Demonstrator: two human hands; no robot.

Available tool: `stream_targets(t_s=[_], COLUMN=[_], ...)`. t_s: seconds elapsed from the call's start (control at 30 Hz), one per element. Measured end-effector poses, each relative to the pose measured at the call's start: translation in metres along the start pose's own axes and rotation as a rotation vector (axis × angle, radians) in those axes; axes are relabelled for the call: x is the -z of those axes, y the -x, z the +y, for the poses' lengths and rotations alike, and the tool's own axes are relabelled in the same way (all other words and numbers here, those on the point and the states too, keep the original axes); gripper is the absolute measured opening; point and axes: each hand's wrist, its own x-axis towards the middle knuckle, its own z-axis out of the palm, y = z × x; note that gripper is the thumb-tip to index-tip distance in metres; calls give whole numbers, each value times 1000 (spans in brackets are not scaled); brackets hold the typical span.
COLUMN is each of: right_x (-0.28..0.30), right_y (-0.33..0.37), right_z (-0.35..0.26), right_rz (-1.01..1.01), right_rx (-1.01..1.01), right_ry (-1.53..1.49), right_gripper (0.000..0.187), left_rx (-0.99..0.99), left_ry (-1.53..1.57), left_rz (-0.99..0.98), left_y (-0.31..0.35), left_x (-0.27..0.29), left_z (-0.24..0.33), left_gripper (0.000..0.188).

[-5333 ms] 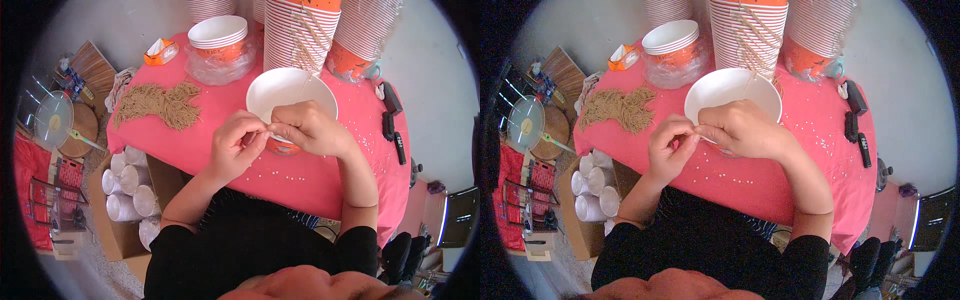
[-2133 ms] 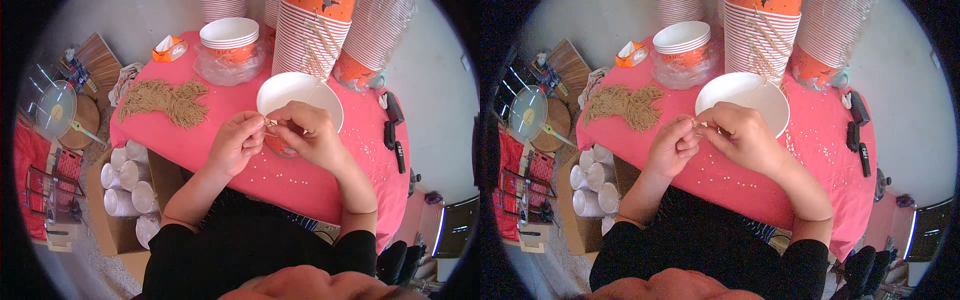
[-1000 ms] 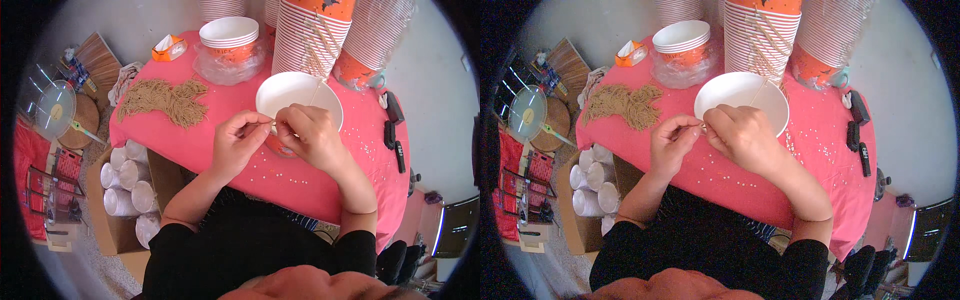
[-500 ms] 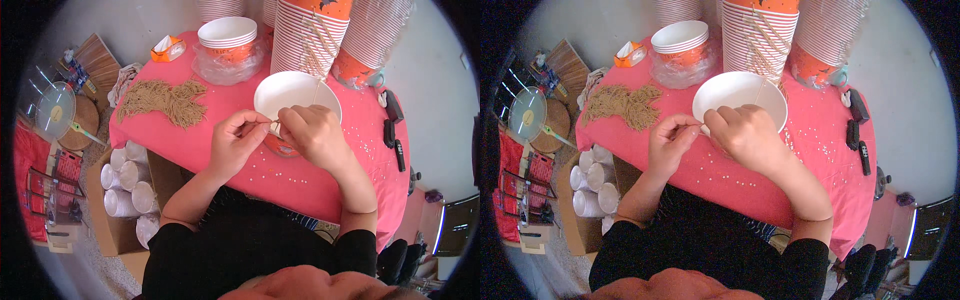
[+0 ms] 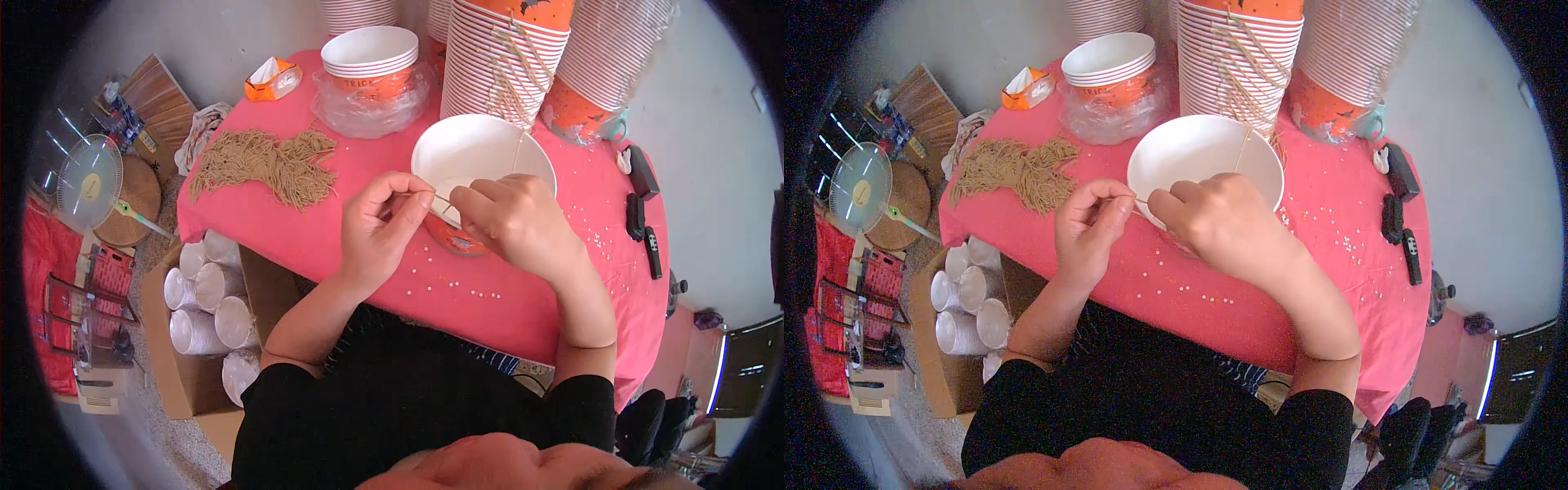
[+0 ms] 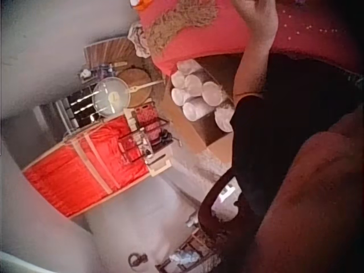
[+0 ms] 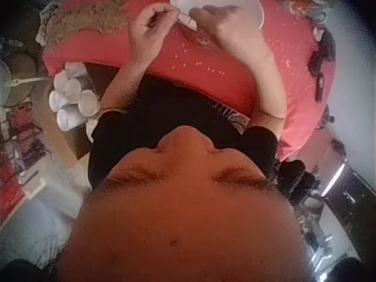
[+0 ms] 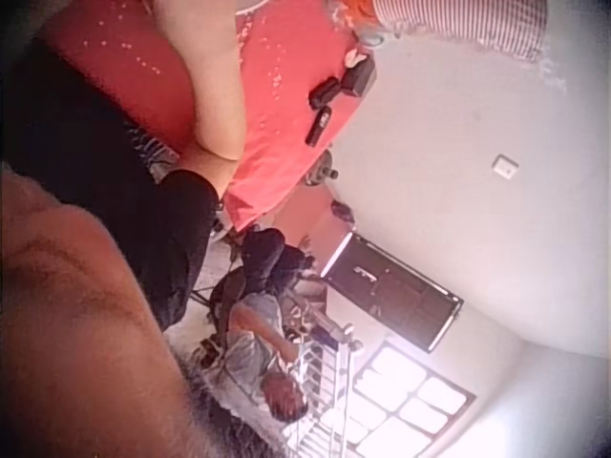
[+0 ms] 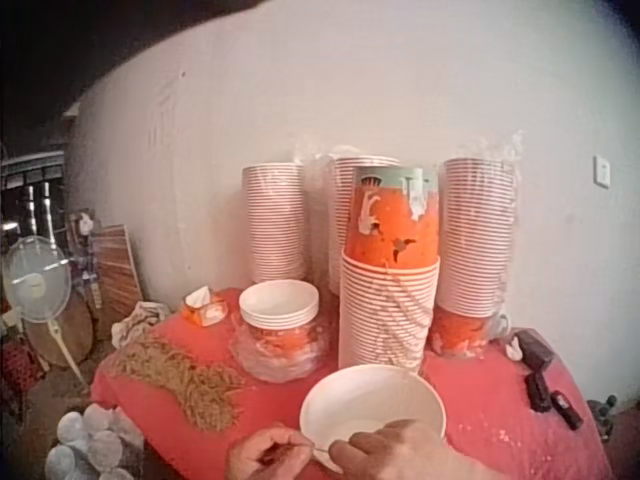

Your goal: Manually attaching strings or rubber bands to the rims of paper buckets.

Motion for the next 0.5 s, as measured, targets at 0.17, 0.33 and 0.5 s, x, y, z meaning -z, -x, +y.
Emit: stream_targets(t_s=[0.17,0.33,0.5], right_x=[3,0,3], right_y=[3,5,4], right_z=[4,7,10], right_rz=[-84,-56,-46], right_rx=[-35,-60,-65], right_ry=[-82,-147,-137], right_gripper=[10,23,17], left_rx=[-36,-45,-8], left_ry=[186,211,240], left_rz=[37,40,28], left_y=[0,1,3], left_x=[-5,-6,-2], left_z=[-10,-14,-12], left_gripper=[7,7,7])
